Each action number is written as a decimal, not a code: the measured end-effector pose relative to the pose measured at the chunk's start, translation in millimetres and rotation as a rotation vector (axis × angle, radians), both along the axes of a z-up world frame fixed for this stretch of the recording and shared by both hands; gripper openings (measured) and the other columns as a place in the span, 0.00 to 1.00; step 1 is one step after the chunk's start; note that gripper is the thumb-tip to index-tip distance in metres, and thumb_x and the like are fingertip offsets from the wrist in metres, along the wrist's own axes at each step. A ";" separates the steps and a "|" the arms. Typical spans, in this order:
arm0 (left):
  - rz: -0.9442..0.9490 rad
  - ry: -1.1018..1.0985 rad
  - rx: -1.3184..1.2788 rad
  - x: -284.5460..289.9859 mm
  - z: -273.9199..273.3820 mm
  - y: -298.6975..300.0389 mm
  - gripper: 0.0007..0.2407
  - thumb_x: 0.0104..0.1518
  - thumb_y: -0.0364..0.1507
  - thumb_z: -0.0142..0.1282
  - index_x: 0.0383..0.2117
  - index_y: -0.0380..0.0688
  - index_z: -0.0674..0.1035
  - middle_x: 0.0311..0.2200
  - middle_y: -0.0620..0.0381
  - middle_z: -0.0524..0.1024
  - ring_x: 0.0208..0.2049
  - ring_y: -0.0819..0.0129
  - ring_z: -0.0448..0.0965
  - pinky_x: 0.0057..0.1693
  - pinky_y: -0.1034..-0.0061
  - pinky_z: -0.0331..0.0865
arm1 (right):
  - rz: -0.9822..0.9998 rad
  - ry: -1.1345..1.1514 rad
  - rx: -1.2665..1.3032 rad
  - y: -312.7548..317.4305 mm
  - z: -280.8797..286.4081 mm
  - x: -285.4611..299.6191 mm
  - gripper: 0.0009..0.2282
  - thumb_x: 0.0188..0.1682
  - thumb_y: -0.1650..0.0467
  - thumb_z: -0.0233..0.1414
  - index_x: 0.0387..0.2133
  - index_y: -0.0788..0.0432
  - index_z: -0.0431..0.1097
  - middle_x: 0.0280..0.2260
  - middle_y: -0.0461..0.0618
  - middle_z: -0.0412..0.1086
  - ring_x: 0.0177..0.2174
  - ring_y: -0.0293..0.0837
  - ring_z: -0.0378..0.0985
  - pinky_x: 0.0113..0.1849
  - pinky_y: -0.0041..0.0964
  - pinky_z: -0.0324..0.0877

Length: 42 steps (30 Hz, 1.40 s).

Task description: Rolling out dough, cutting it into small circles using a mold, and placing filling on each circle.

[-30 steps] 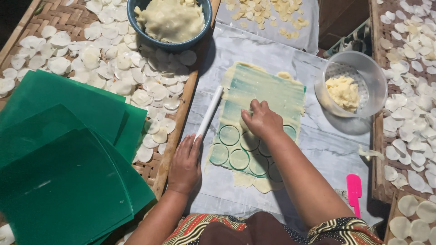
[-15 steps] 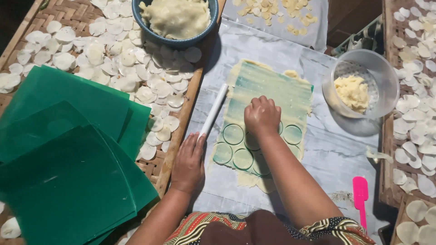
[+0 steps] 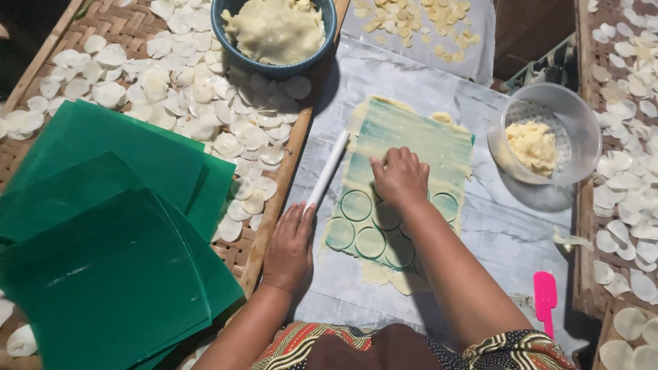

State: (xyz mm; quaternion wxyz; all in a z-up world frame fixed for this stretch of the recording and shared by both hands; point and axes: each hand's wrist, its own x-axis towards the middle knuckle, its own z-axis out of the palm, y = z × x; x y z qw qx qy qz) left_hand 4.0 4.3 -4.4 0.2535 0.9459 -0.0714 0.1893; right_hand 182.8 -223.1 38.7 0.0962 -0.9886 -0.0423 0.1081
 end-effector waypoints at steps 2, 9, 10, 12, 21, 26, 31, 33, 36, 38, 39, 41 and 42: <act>0.003 -0.003 0.001 -1.0 -5.6 0.1 0.25 0.58 0.24 0.48 0.65 0.47 0.68 0.59 0.45 0.70 0.64 0.49 0.68 0.68 0.59 0.61 | -0.036 0.065 0.121 -4.8 19.0 -4.8 0.25 0.55 0.47 0.41 0.48 0.54 0.64 0.50 0.54 0.60 0.57 0.59 0.63 0.54 0.60 0.58; 0.005 -0.017 0.002 -1.6 -1.7 -0.6 0.25 0.57 0.23 0.48 0.65 0.47 0.69 0.59 0.46 0.70 0.64 0.49 0.68 0.68 0.59 0.61 | 0.041 0.174 0.133 -21.3 37.4 -10.2 0.27 0.42 0.58 0.63 0.53 0.56 0.67 0.52 0.61 0.62 0.56 0.68 0.67 0.54 0.60 0.68; 0.007 -0.020 0.002 -1.1 -1.4 -0.5 0.25 0.57 0.23 0.48 0.65 0.47 0.69 0.59 0.46 0.70 0.64 0.49 0.68 0.68 0.59 0.61 | 0.043 0.172 0.133 -18.3 45.0 -10.2 0.27 0.42 0.58 0.63 0.53 0.56 0.67 0.52 0.61 0.62 0.56 0.68 0.67 0.54 0.60 0.68; 0.007 -0.012 0.002 -2.3 -1.5 -0.8 0.24 0.57 0.23 0.48 0.65 0.47 0.69 0.59 0.46 0.70 0.64 0.50 0.68 0.68 0.59 0.61 | 0.089 0.098 0.144 -12.8 58.9 -12.3 0.26 0.40 0.63 0.65 0.51 0.61 0.69 0.48 0.64 0.65 0.53 0.70 0.70 0.52 0.61 0.70; 0.007 0.022 -0.008 -1.6 -1.0 0.6 0.24 0.58 0.23 0.46 0.66 0.45 0.67 0.60 0.45 0.69 0.64 0.49 0.68 0.68 0.59 0.62 | 0.201 0.077 0.285 19.4 54.6 7.1 0.24 0.38 0.64 0.65 0.50 0.55 0.71 0.47 0.56 0.67 0.52 0.65 0.71 0.54 0.56 0.69; 0.014 0.012 0.002 -1.1 1.2 0.2 0.24 0.59 0.23 0.45 0.66 0.44 0.67 0.60 0.45 0.69 0.64 0.49 0.67 0.68 0.60 0.62 | 0.220 0.072 0.309 22.4 38.5 11.9 0.24 0.37 0.64 0.65 0.48 0.54 0.72 0.46 0.55 0.67 0.51 0.63 0.72 0.53 0.55 0.70; 0.010 -0.007 0.003 -1.1 -0.2 0.4 0.24 0.59 0.23 0.46 0.66 0.44 0.67 0.60 0.44 0.69 0.64 0.49 0.68 0.68 0.60 0.62 | 0.244 0.047 0.323 24.4 35.0 11.0 0.23 0.36 0.65 0.65 0.47 0.54 0.72 0.44 0.56 0.68 0.50 0.65 0.73 0.52 0.57 0.70; 0.010 0.011 -0.001 -1.0 1.6 0.3 0.24 0.60 0.23 0.45 0.66 0.44 0.67 0.59 0.45 0.69 0.64 0.49 0.68 0.68 0.60 0.62 | 0.261 0.067 0.293 23.7 28.7 14.3 0.24 0.36 0.62 0.66 0.48 0.52 0.72 0.46 0.53 0.68 0.51 0.63 0.73 0.52 0.56 0.70; 0.009 0.014 0.002 -1.0 0.7 0.4 0.24 0.60 0.23 0.45 0.66 0.44 0.66 0.60 0.45 0.68 0.65 0.49 0.67 0.68 0.60 0.61 | 0.275 0.078 0.287 28.7 31.9 13.1 0.23 0.37 0.62 0.66 0.48 0.52 0.72 0.46 0.54 0.68 0.50 0.64 0.73 0.51 0.57 0.70; 0.009 0.016 -0.001 -0.9 6.0 0.0 0.24 0.60 0.23 0.45 0.66 0.44 0.66 0.60 0.45 0.68 0.65 0.49 0.67 0.68 0.60 0.61 | 0.277 0.083 0.270 30.0 31.3 13.7 0.24 0.38 0.61 0.66 0.48 0.52 0.72 0.47 0.54 0.68 0.51 0.64 0.73 0.52 0.58 0.70; 0.008 0.019 -0.005 -1.1 8.6 -0.2 0.23 0.61 0.23 0.45 0.66 0.44 0.66 0.60 0.44 0.69 0.64 0.49 0.67 0.68 0.60 0.61 | 0.277 0.088 0.253 30.7 30.8 13.8 0.24 0.38 0.61 0.66 0.49 0.51 0.72 0.47 0.55 0.69 0.51 0.64 0.73 0.52 0.59 0.70; 0.012 0.018 0.003 -1.2 8.0 -0.2 0.24 0.61 0.23 0.45 0.66 0.44 0.66 0.60 0.45 0.68 0.65 0.49 0.67 0.68 0.60 0.61 | 0.268 0.089 0.256 38.1 44.0 10.0 0.24 0.41 0.58 0.64 0.49 0.53 0.72 0.48 0.57 0.68 0.52 0.66 0.72 0.52 0.61 0.69; 0.015 0.017 0.010 -1.1 7.7 -0.3 0.24 0.61 0.24 0.45 0.67 0.45 0.66 0.60 0.45 0.68 0.65 0.50 0.67 0.69 0.61 0.61 | 0.258 0.091 0.257 41.8 50.5 8.3 0.25 0.44 0.55 0.62 0.50 0.56 0.71 0.49 0.60 0.68 0.53 0.67 0.71 0.52 0.64 0.67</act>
